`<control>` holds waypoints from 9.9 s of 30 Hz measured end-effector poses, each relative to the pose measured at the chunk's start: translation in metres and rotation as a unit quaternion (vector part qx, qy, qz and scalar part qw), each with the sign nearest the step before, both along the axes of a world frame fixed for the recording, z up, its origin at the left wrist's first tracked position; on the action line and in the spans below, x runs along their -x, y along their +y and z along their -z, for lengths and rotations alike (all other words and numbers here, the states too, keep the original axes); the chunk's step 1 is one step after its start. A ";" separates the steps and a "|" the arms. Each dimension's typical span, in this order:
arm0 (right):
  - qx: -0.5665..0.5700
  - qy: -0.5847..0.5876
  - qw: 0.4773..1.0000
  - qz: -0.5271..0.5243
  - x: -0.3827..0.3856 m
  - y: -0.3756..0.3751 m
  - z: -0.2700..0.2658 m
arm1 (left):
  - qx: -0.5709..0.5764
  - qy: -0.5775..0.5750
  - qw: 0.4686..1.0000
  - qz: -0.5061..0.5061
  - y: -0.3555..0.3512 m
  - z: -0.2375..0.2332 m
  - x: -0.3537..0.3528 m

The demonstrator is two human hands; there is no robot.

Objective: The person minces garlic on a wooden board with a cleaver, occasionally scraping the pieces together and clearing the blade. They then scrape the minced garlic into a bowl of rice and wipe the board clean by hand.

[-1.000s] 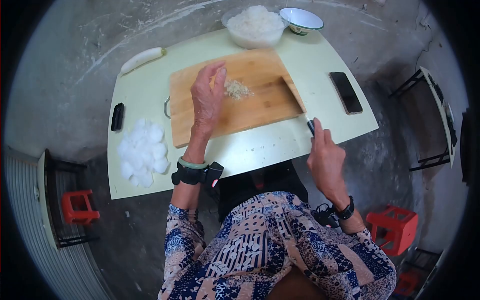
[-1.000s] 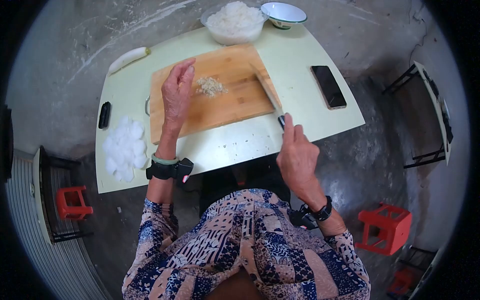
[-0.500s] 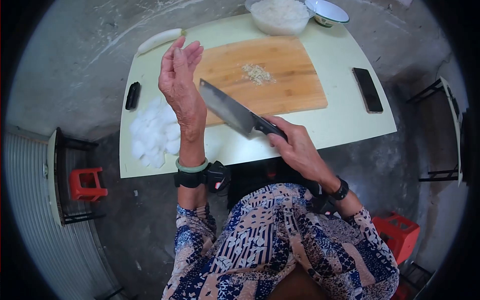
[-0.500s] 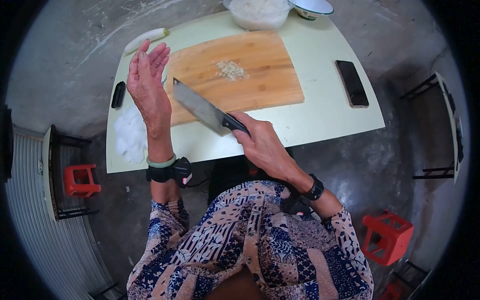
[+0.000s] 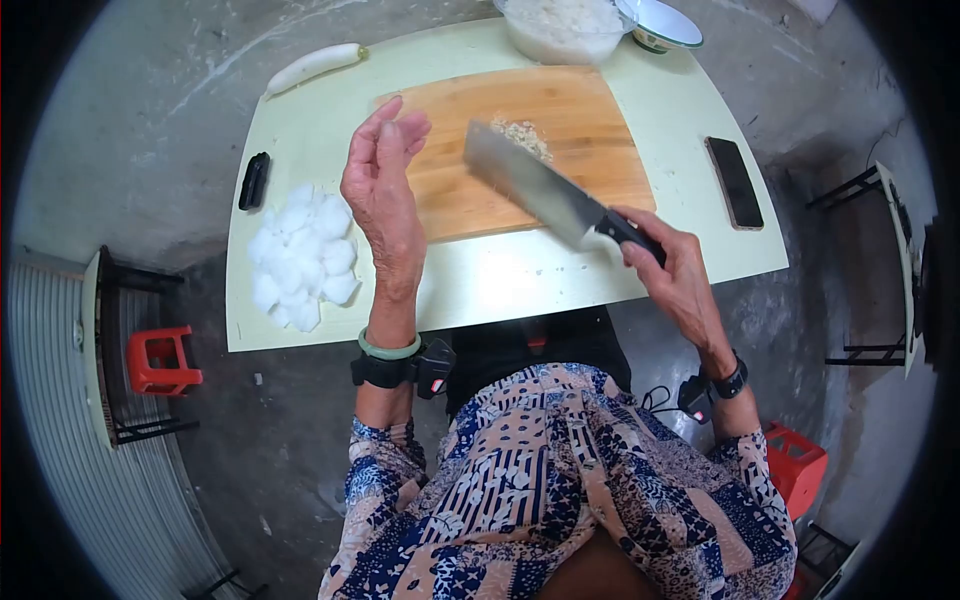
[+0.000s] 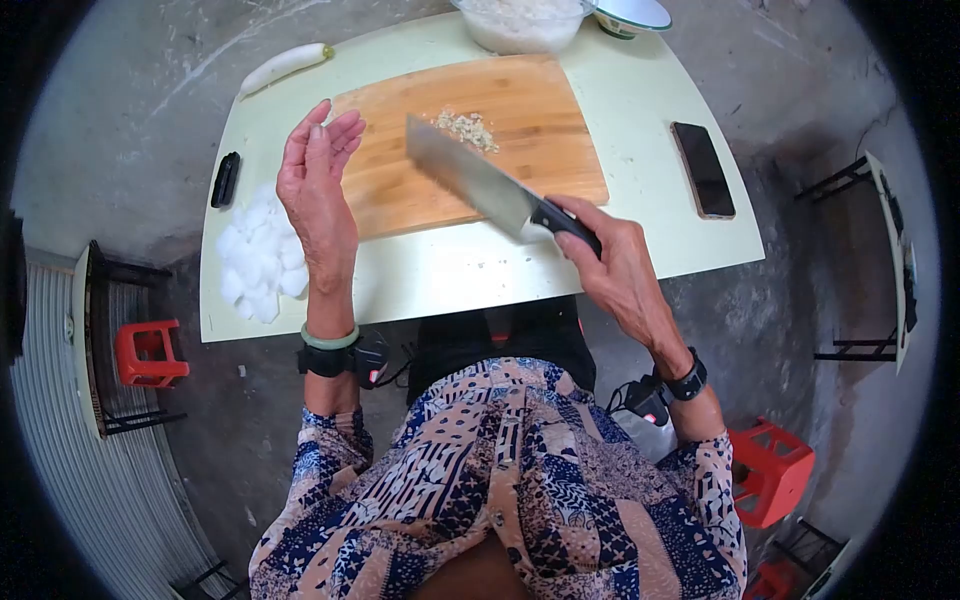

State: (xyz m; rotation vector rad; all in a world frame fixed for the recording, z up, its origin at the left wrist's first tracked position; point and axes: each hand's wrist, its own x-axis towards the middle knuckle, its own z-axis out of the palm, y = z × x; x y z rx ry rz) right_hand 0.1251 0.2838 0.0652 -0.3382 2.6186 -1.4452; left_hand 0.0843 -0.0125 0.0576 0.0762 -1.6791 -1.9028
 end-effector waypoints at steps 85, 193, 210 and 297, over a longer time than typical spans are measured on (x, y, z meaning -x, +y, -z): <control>-0.149 0.412 0.874 -0.211 0.248 -0.110 0.016 | -0.122 0.026 0.970 -0.211 0.016 0.028 0.029; 0.005 0.071 0.979 -0.192 0.034 -0.068 -0.025 | -0.108 0.095 0.969 -0.199 -0.023 -0.020 0.027; 0.004 0.117 0.984 -0.137 0.036 -0.082 -0.026 | -0.126 0.104 0.961 -0.223 -0.011 -0.006 0.022; -0.224 0.177 0.958 -0.016 0.022 -0.025 -0.025 | -0.085 -0.112 0.989 -0.044 0.018 0.047 0.082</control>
